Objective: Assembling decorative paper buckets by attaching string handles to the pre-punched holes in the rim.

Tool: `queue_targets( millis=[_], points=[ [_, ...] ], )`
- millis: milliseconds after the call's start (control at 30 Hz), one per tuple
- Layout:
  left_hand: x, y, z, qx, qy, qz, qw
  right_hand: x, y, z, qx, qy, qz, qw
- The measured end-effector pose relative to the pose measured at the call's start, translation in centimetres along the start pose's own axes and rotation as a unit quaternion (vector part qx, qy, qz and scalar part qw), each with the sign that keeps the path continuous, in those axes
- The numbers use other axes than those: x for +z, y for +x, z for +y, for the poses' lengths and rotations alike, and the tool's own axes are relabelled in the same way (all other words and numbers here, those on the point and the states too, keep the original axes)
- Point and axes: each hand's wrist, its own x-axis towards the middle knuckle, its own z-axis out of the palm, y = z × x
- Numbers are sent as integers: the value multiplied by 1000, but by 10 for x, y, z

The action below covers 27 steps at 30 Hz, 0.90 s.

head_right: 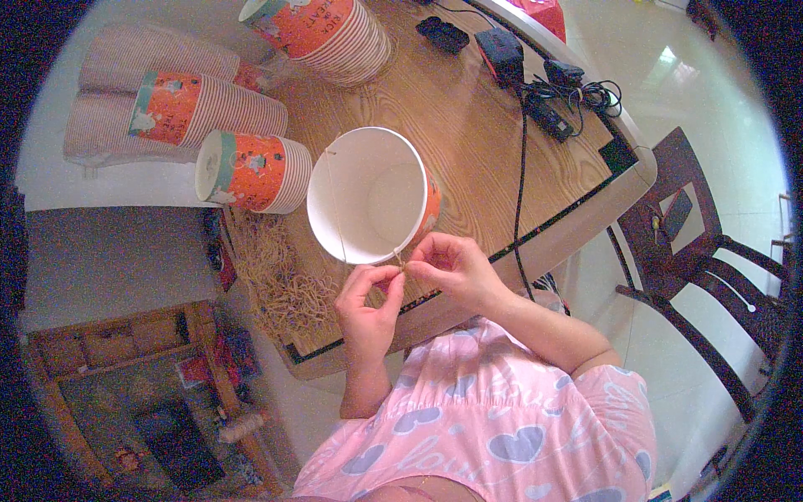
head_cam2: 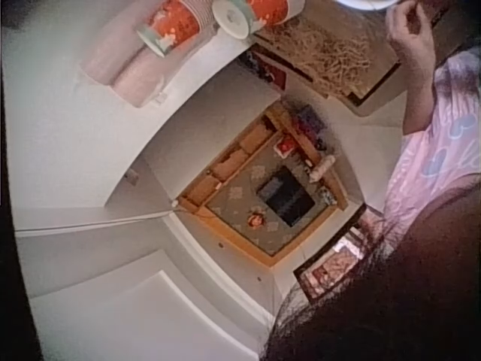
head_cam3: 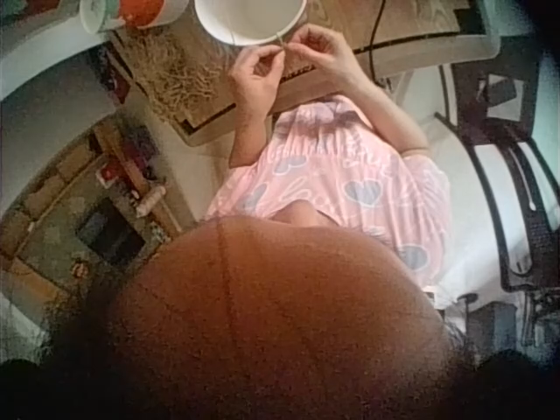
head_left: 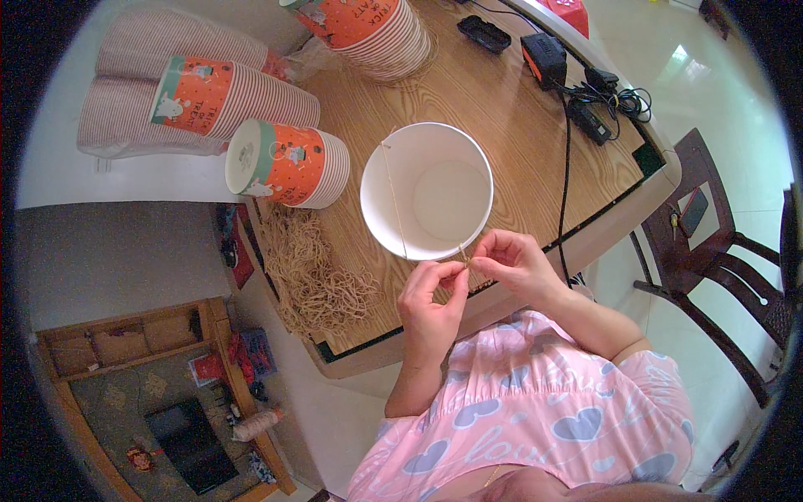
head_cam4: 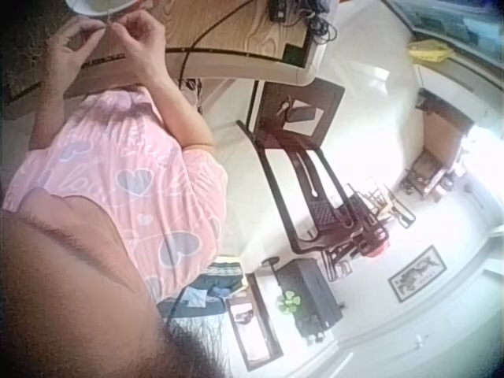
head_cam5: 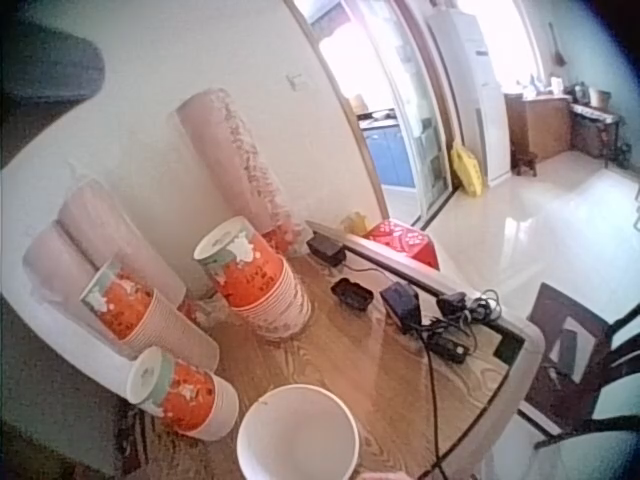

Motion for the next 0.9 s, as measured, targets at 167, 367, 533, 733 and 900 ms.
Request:
queue_targets(
  millis=[167,367,533,733,900],
  points=[
    [2,-1,-4,17,5,7,1000,1,-2,-3,11,-1,-8,1000],
    [5,-1,-4,1,22,19,1000,-1,-2,0,-35,-56,-20,998],
    [4,-1,-5,-10,-7,13,1000,-4,1,6,-20,-10,-24,999],
    [2,-1,-2,-19,-15,10,1000,-2,5,11,-24,45,-46,998],
    [1,-1,-1,-24,-13,5,1000,-3,6,8,-13,64,-54,996]
  ],
)
